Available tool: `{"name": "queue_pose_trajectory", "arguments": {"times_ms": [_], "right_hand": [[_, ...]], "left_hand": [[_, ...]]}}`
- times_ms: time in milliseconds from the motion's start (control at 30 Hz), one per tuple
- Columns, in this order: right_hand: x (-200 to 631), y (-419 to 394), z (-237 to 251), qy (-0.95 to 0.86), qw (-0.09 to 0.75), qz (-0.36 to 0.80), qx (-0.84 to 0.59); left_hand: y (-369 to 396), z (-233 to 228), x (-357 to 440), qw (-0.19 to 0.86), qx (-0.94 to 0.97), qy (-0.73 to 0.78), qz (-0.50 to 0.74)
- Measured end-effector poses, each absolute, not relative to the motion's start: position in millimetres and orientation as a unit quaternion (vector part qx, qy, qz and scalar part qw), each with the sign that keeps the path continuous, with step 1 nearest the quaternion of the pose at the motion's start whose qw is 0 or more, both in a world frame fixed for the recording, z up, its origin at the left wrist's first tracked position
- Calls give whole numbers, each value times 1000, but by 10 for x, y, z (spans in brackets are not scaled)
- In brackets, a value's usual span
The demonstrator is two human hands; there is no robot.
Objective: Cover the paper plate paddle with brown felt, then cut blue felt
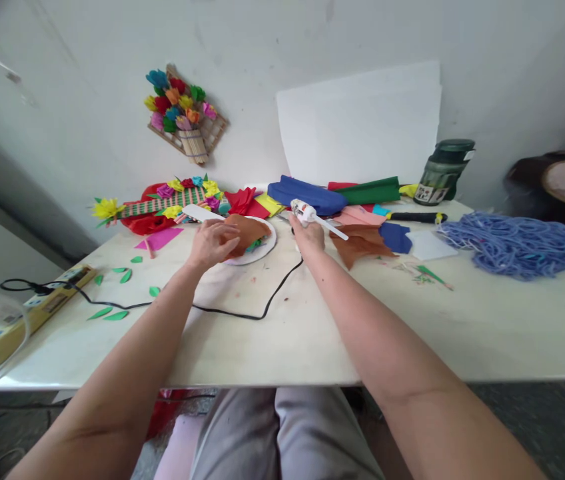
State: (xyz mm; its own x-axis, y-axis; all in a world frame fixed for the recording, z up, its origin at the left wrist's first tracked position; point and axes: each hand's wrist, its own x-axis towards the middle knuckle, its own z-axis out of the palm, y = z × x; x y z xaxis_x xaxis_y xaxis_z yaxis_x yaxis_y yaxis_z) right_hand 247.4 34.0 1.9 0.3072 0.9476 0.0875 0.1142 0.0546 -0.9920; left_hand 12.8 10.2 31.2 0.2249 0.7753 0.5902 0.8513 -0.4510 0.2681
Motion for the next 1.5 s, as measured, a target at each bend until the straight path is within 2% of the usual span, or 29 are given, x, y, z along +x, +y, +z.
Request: {"name": "queue_pose_trajectory", "arguments": {"times_ms": [100, 167, 433, 800, 1200, 1500], "right_hand": [[2471, 318, 84, -389, 598, 426, -556], [2471, 305, 113, -378, 593, 456, -546], [2538, 266, 136, -427, 530, 485, -549], [2674, 248, 229, -470, 458, 521, -546], [2734, 268, 206, -532, 364, 499, -579], [2682, 211, 250, -531, 358, 495, -588]], "left_hand": [[201, 354, 416, 74, -795, -506, -327], [263, 366, 567, 85, -796, -508, -318], [406, 324, 907, 91, -805, -527, -256], [461, 234, 1094, 179, -771, -592, -151], [506, 274, 1032, 123, -722, -657, -180], [572, 324, 990, 89, -717, -673, -159]]}}
